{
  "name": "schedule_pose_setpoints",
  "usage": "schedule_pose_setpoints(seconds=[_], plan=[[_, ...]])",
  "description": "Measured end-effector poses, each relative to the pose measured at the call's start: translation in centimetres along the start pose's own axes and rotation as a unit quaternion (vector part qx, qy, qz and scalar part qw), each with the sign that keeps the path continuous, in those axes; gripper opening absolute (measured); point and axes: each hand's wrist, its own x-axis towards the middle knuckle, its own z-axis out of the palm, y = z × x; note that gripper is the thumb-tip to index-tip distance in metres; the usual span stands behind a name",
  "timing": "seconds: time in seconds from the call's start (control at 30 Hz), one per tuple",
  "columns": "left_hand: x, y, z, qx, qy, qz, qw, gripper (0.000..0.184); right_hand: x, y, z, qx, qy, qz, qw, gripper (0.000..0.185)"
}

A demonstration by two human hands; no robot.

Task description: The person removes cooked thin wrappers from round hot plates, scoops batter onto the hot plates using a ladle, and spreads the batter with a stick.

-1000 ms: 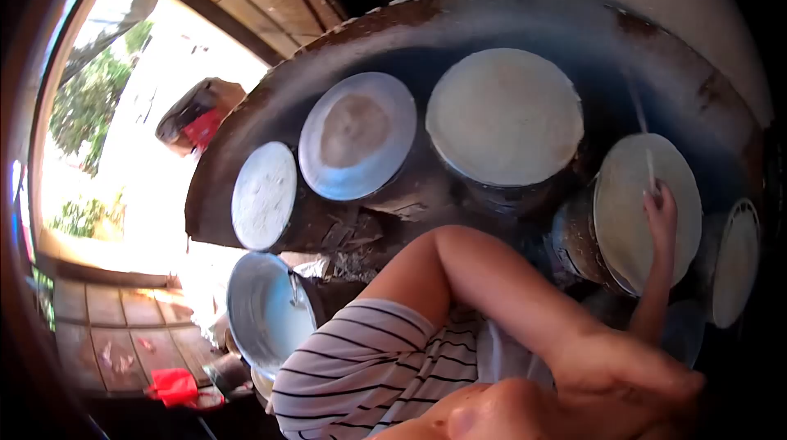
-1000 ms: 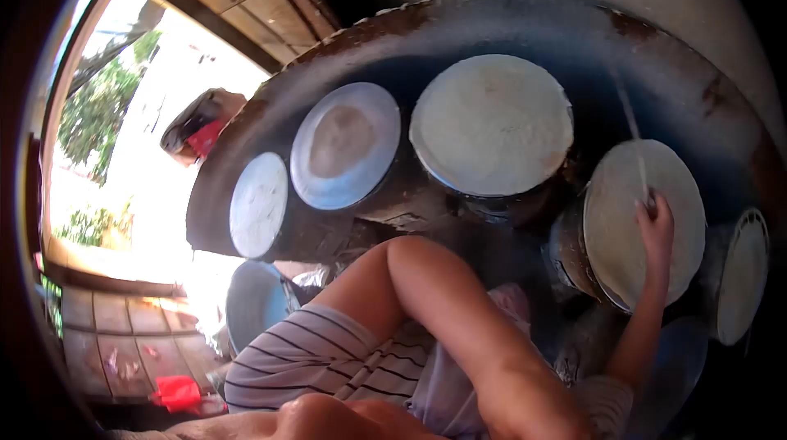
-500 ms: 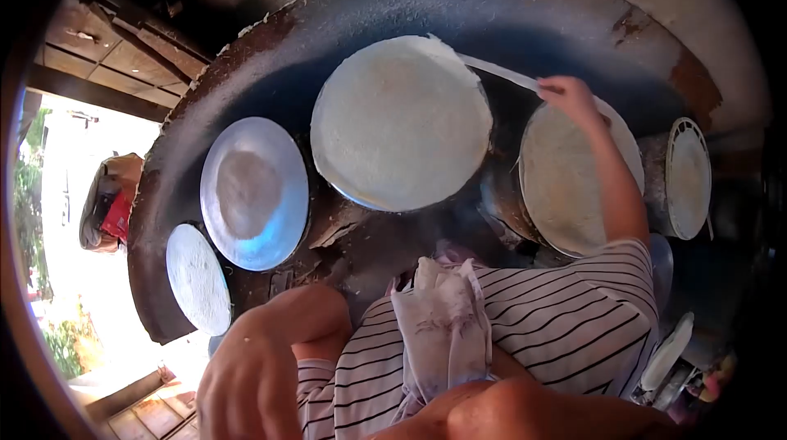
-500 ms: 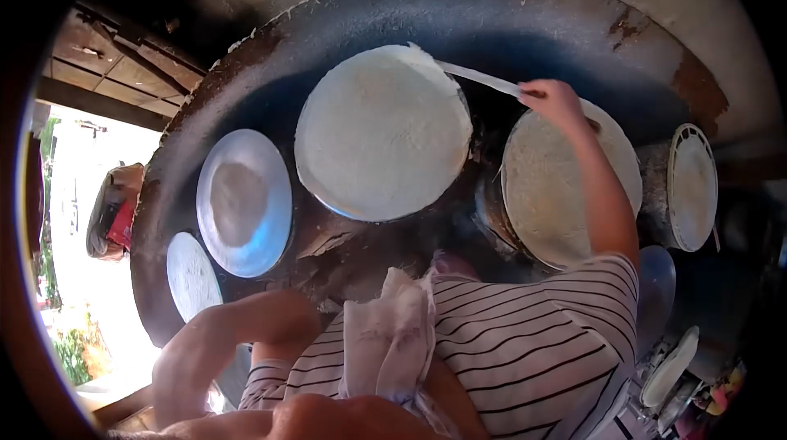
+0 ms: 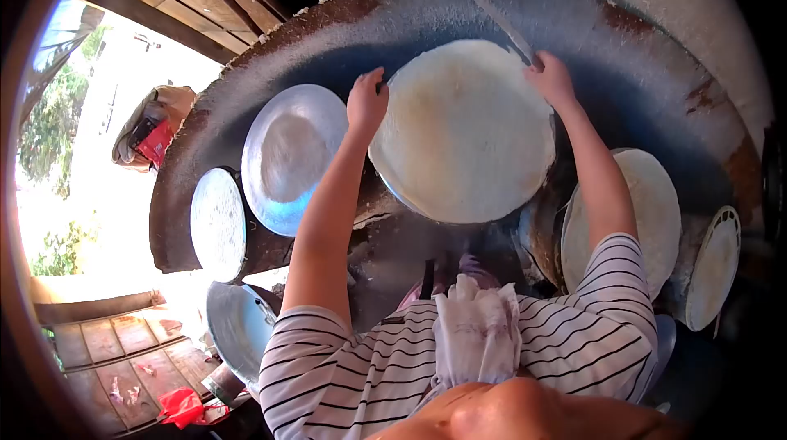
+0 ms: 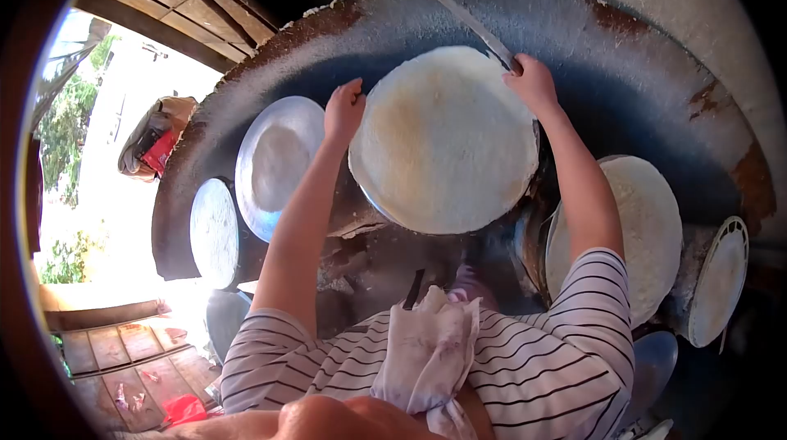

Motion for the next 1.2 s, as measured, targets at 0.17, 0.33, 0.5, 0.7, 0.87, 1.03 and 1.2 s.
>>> schedule_pose_setpoints(seconds=[0.17, 0.33, 0.5, 0.7, 0.87, 1.03, 1.2], plan=[[3.5, -1.5, 1.2, -0.054, -0.008, 0.125, 0.991, 0.055, -5.0, -5.5, -2.2, -0.013, 0.081, -0.094, 0.992, 0.025], [3.2, -1.3, -0.9, -0.403, -0.116, -0.006, 0.908, 0.044, -9.9, -9.1, -5.7, -0.013, 0.103, -0.112, 0.988, 0.026], [-4.1, 6.8, -9.8, -0.226, -0.001, 0.019, 0.974, 0.016, -14.8, -9.6, -8.9, 0.065, 0.16, -0.085, 0.981, 0.026], [-9.3, 20.1, -17.8, -0.26, 0.045, 0.172, 0.949, 0.015, -26.6, -12.9, -17.3, 0.311, 0.282, -0.062, 0.906, 0.029], [-6.7, 36.4, -10.2, -0.32, -0.272, 0.311, 0.853, 0.016, -37.2, -6.2, -30.9, 0.222, 0.29, 0.087, 0.927, 0.035], [-13.4, 58.8, 3.6, -0.213, -0.23, 0.446, 0.838, 0.023, -45.7, 7.1, -44.5, 0.147, 0.363, 0.205, 0.897, 0.017], [-24.0, 71.2, 10.1, -0.431, -0.167, 0.599, 0.654, 0.01, -57.2, 11.2, -60.3, 0.113, 0.466, 0.166, 0.862, 0.011]])
